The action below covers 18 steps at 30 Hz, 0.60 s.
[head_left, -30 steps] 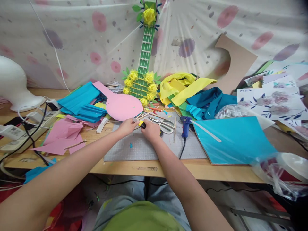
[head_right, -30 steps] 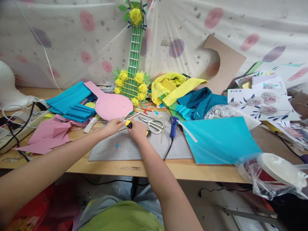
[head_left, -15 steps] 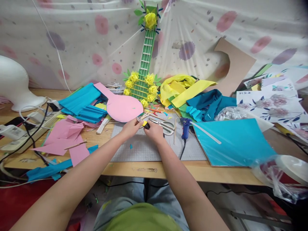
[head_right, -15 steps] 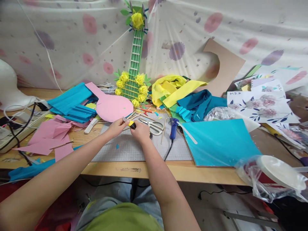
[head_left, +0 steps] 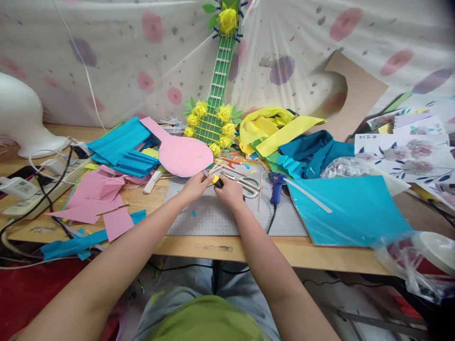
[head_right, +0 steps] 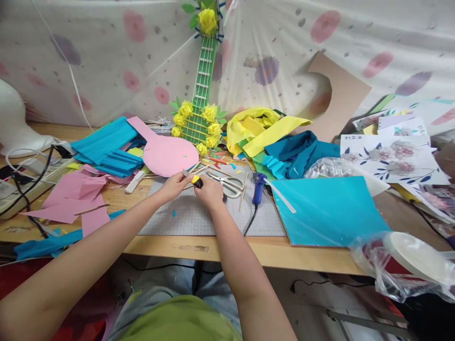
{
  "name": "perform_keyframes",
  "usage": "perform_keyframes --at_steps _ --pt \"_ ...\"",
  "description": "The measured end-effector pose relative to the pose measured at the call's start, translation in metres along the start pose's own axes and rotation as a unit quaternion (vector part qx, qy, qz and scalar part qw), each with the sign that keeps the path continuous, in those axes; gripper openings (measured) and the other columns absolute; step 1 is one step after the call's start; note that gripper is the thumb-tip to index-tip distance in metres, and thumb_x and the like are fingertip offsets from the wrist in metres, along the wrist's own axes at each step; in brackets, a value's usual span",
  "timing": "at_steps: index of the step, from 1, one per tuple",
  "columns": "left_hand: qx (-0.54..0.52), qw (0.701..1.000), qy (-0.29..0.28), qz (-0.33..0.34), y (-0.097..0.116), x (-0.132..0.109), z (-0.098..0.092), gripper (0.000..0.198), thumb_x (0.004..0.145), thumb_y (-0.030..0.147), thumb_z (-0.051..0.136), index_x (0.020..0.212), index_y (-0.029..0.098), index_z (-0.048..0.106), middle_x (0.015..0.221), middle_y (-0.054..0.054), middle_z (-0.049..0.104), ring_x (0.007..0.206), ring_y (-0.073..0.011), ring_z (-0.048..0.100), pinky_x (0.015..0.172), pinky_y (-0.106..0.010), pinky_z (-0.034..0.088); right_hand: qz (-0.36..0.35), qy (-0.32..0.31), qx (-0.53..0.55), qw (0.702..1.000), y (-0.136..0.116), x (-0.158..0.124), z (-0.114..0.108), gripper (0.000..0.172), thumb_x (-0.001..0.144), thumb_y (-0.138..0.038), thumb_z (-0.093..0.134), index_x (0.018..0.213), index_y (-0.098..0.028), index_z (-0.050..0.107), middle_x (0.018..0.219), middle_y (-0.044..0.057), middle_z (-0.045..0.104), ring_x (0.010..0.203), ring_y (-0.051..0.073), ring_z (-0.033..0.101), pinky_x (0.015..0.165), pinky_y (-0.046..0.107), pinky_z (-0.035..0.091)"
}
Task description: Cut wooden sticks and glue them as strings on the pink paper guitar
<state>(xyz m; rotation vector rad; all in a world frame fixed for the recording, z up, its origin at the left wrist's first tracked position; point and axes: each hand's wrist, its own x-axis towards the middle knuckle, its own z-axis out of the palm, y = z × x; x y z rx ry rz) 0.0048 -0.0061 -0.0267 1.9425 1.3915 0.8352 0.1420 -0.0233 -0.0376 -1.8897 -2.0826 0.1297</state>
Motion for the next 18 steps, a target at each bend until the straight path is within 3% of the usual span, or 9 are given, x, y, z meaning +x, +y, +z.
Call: perform_keyframes --at_steps 8,18 --pt "-0.020 1.000 -0.010 0.005 -0.0052 0.0020 -0.0002 0.037 0.077 0.048 0.038 0.078 0.014 0.053 0.069 0.001 0.053 0.064 -0.0117 0.046 0.060 -0.023 0.037 -0.006 -0.017 -0.006 1.000 0.0007 0.0002 -0.0018 0.031 0.078 -0.037 0.039 0.100 -0.024 0.055 0.090 0.004 0.065 0.085 0.019 0.058 0.068 0.027 0.037" --pt "0.053 0.998 0.005 -0.028 -0.0105 -0.0025 -0.0075 0.040 0.074 0.054 0.040 0.062 0.017 0.043 0.053 0.006 0.031 0.050 -0.0081 0.029 0.048 -0.023 0.022 -0.009 -0.022 -0.009 1.000 -0.0021 -0.0007 -0.0035 0.028 0.077 -0.037 0.041 0.096 -0.024 0.057 0.089 0.004 0.065 0.085 0.018 0.058 0.067 0.025 0.036"
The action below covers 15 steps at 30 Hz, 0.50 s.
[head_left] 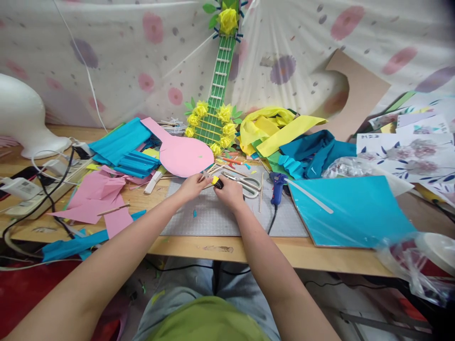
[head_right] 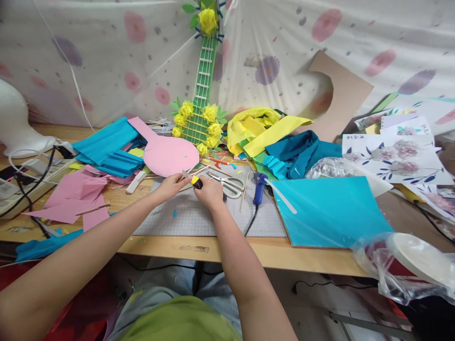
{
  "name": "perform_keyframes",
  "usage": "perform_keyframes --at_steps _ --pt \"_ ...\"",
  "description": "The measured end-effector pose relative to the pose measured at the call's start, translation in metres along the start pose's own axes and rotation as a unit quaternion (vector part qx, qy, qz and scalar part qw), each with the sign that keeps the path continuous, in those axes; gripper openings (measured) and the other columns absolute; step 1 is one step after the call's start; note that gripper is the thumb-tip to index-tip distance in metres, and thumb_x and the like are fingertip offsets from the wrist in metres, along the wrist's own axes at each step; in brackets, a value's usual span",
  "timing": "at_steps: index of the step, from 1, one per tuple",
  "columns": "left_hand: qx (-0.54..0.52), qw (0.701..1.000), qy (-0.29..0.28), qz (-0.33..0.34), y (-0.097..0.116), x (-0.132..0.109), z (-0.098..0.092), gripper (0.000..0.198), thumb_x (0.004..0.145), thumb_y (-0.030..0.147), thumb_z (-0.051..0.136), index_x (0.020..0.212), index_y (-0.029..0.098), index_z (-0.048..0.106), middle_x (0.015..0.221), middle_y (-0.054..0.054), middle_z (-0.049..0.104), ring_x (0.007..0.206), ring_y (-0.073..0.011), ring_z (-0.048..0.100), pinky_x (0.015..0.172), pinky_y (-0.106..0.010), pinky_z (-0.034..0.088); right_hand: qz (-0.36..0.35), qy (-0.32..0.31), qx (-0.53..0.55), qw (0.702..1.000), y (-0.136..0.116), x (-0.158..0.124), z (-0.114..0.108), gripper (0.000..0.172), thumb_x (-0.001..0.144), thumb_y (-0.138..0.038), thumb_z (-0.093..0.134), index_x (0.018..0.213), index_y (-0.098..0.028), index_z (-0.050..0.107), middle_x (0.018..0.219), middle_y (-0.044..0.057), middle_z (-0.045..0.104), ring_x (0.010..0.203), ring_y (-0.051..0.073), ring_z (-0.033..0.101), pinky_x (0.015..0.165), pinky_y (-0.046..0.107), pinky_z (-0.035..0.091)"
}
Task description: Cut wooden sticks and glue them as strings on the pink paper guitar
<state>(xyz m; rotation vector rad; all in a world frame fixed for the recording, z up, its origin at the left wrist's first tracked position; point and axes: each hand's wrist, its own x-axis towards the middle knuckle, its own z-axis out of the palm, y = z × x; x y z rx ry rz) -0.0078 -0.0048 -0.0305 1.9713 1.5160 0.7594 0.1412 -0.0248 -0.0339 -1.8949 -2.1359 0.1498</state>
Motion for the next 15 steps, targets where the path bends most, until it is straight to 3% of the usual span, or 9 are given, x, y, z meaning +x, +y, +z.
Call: perform_keyframes --at_steps 9,15 --pt "-0.041 0.999 0.003 0.014 0.005 -0.003 0.002 0.036 0.077 0.048 0.039 0.078 0.015 0.052 0.062 0.002 0.049 0.059 -0.0113 0.043 0.054 -0.022 0.032 -0.020 0.002 0.009 1.000 0.002 0.003 0.003 0.029 0.077 -0.038 0.041 0.096 -0.024 0.057 0.089 0.004 0.065 0.084 0.019 0.058 0.068 0.026 0.036" --pt "-0.030 1.000 0.009 -0.001 0.008 -0.005 0.003 0.036 0.077 0.049 0.039 0.075 0.015 0.051 0.063 0.002 0.049 0.059 -0.0113 0.042 0.053 -0.022 0.031 -0.001 -0.015 0.000 1.000 -0.002 0.002 -0.001 0.029 0.078 -0.038 0.041 0.098 -0.024 0.057 0.092 0.004 0.065 0.086 0.018 0.058 0.069 0.025 0.037"
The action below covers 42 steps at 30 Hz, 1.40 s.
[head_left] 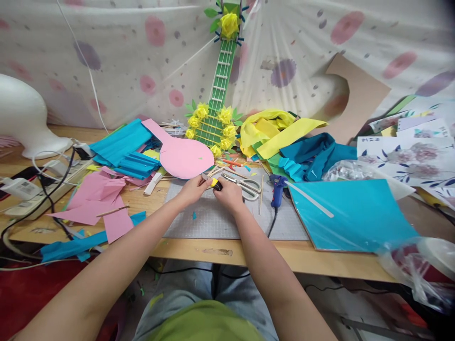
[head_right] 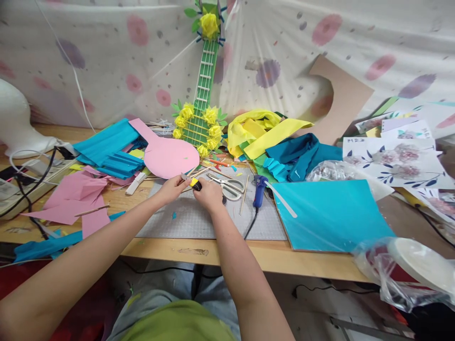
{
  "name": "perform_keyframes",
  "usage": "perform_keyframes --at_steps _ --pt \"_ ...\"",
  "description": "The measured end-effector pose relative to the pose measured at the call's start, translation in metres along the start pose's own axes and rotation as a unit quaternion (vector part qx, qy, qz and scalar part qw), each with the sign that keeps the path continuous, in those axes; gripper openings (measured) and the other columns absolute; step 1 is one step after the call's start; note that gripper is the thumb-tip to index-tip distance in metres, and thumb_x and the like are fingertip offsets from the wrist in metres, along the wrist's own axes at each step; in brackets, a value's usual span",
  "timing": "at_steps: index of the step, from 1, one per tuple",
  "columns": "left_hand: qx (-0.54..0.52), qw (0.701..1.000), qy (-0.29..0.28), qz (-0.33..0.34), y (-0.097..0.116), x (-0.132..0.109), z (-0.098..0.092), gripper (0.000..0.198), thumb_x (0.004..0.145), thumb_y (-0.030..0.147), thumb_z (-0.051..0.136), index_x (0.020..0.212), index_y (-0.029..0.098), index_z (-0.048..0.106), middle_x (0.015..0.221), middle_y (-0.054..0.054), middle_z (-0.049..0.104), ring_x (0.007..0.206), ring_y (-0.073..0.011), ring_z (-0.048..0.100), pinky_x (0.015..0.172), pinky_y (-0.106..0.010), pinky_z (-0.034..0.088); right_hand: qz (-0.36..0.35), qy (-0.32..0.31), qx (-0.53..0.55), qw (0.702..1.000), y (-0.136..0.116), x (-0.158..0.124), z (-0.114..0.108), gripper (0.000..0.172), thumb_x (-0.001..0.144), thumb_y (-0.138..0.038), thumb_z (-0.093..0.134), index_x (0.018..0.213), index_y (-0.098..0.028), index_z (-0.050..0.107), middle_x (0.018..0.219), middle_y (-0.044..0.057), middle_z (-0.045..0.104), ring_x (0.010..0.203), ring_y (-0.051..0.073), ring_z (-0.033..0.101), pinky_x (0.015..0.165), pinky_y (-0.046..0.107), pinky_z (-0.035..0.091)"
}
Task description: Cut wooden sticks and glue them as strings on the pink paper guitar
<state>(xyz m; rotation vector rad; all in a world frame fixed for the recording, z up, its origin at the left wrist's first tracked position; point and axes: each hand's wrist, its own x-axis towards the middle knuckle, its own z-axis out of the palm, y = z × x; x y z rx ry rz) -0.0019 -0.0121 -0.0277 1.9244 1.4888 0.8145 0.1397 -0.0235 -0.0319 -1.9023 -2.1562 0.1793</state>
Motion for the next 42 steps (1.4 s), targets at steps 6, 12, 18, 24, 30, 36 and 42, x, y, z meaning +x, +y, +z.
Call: perform_keyframes --at_steps 6,12,18,24,30,36,42 --pt "-0.004 1.000 0.008 0.006 -0.006 0.002 0.003 0.036 0.077 0.049 0.039 0.072 0.016 0.048 0.060 0.004 0.044 0.055 -0.0096 0.038 0.051 -0.022 0.027 -0.015 0.015 0.005 1.000 0.002 0.000 0.002 0.029 0.078 -0.040 0.040 0.096 -0.024 0.057 0.089 0.004 0.065 0.083 0.019 0.059 0.067 0.026 0.037" --pt "-0.010 1.000 0.006 0.012 -0.007 0.002 0.003 0.035 0.076 0.050 0.039 0.071 0.016 0.047 0.059 0.004 0.042 0.055 -0.0095 0.038 0.051 -0.022 0.028 -0.017 0.020 -0.001 1.000 0.003 0.000 0.002 0.028 0.077 -0.038 0.041 0.095 -0.024 0.057 0.087 0.004 0.065 0.083 0.019 0.059 0.066 0.025 0.037" --pt "-0.015 1.000 0.011 0.012 -0.008 0.001 0.003 0.037 0.076 0.050 0.039 0.076 0.015 0.050 0.065 0.002 0.049 0.060 -0.0107 0.042 0.055 -0.023 0.032 -0.013 0.014 0.000 1.000 0.002 0.000 0.003 0.029 0.078 -0.038 0.039 0.096 -0.024 0.057 0.089 0.005 0.065 0.084 0.019 0.059 0.068 0.026 0.037" --pt "-0.027 0.999 0.015 0.008 -0.007 -0.001 0.004 0.040 0.076 0.052 0.039 0.076 0.014 0.051 0.065 0.002 0.051 0.061 -0.0112 0.044 0.055 -0.022 0.033 -0.019 0.007 0.005 1.000 0.004 0.001 0.004 0.030 0.076 -0.038 0.039 0.095 -0.023 0.058 0.087 0.005 0.065 0.083 0.020 0.059 0.067 0.027 0.038" --pt "-0.018 1.000 0.023 0.012 -0.008 -0.002 0.005 0.038 0.077 0.050 0.039 0.083 0.015 0.053 0.073 0.002 0.058 0.065 -0.0114 0.049 0.057 -0.022 0.034 -0.035 -0.001 0.008 0.999 0.005 0.003 0.002 0.027 0.075 -0.036 0.041 0.092 -0.023 0.058 0.086 0.004 0.065 0.081 0.020 0.059 0.065 0.026 0.038" --pt "0.063 0.998 0.029 -0.010 -0.003 -0.005 0.001 0.041 0.078 0.054 0.036 0.079 0.017 0.053 0.068 0.000 0.058 0.062 -0.0128 0.049 0.053 -0.023 0.030 -0.030 -0.021 0.009 0.999 0.005 0.002 -0.002 0.027 0.075 -0.035 0.042 0.094 -0.023 0.058 0.088 0.004 0.065 0.083 0.019 0.059 0.067 0.026 0.038" --pt "0.128 0.991 0.046 -0.018 0.004 -0.006 0.000 0.042 0.079 0.055 0.035 0.074 0.018 0.054 0.066 -0.001 0.058 0.058 -0.0132 0.048 0.051 -0.023 0.025 -0.010 -0.002 0.007 1.000 0.003 0.001 0.000 0.028 0.077 -0.036 0.041 0.096 -0.023 0.058 0.088 0.004 0.065 0.084 0.019 0.059 0.068 0.026 0.038"
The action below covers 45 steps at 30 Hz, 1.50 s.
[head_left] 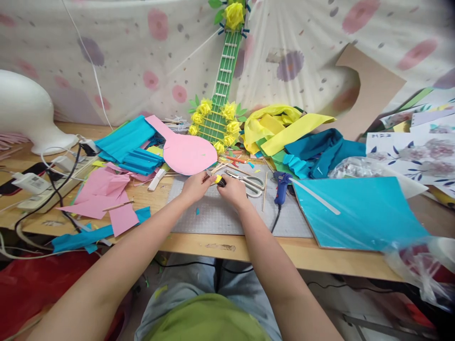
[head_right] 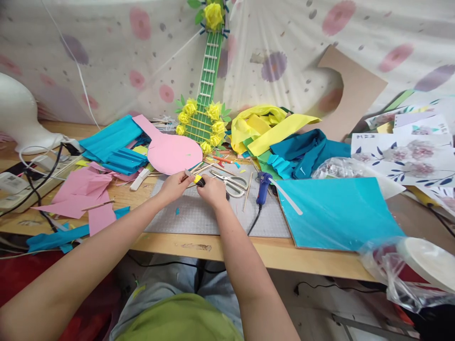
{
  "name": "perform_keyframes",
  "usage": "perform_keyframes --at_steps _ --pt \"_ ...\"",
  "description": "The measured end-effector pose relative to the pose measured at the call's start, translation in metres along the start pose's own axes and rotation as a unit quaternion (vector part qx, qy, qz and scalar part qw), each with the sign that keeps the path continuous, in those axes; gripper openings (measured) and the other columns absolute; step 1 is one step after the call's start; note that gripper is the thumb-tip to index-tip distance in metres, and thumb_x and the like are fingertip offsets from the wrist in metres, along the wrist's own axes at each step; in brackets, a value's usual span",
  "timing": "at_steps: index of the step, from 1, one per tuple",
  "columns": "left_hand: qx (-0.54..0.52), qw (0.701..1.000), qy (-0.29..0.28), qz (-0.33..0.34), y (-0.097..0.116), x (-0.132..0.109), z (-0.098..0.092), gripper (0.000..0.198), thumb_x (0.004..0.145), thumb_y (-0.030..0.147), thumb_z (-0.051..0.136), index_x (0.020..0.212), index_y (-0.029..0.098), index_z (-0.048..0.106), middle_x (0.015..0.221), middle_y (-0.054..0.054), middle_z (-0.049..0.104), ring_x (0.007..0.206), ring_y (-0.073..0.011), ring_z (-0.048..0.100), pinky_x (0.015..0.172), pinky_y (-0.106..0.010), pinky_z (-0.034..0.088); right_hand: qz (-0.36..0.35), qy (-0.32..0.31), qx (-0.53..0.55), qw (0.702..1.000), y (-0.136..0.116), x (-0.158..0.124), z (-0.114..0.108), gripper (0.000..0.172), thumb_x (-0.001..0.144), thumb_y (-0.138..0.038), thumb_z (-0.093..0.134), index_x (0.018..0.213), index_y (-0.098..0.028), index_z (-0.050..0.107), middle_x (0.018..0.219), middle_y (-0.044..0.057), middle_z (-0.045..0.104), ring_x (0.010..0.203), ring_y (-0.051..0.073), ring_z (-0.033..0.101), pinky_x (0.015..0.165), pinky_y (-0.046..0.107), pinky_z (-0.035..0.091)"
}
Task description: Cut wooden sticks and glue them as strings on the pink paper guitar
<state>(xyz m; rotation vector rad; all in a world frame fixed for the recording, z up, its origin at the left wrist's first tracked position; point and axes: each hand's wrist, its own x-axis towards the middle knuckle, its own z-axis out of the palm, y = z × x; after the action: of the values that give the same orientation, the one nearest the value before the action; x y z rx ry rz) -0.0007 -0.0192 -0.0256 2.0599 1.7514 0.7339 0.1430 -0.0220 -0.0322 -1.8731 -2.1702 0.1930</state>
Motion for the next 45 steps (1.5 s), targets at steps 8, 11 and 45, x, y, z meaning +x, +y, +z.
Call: perform_keyframes --at_steps 8,11,45 --pt "0.025 0.999 0.032 -0.012 0.0027 0.0002 0.0013 0.037 0.079 0.051 0.038 0.071 0.018 0.053 0.063 -0.001 0.056 0.057 -0.0131 0.047 0.049 -0.024 0.021 0.029 0.050 -0.013 0.998 -0.0057 -0.0009 0.0051 0.028 0.080 -0.035 0.038 0.098 -0.023 0.055 0.090 0.005 0.064 0.084 0.019 0.058 0.067 0.026 0.036" --pt "-0.008 1.000 0.028 -0.006 0.0028 -0.0001 0.0001 0.034 0.080 0.049 0.038 0.075 0.018 0.053 0.065 0.000 0.055 0.058 -0.0122 0.046 0.050 -0.023 0.024 0.031 0.065 -0.008 0.997 -0.0074 -0.0005 0.0077 0.027 0.080 -0.034 0.039 0.098 -0.023 0.055 0.089 0.004 0.064 0.083 0.019 0.059 0.066 0.026 0.036" --pt "0.010 0.999 0.017 0.035 0.0010 0.0010 -0.0024 0.038 0.081 0.048 0.036 0.079 0.016 0.056 0.074 -0.004 0.053 0.069 -0.0151 0.048 0.058 -0.025 0.032 -0.007 0.020 0.007 1.000 0.0004 0.0023 0.0027 0.029 0.077 -0.039 0.040 0.095 -0.024 0.058 0.089 0.004 0.065 0.085 0.020 0.059 0.070 0.028 0.039"
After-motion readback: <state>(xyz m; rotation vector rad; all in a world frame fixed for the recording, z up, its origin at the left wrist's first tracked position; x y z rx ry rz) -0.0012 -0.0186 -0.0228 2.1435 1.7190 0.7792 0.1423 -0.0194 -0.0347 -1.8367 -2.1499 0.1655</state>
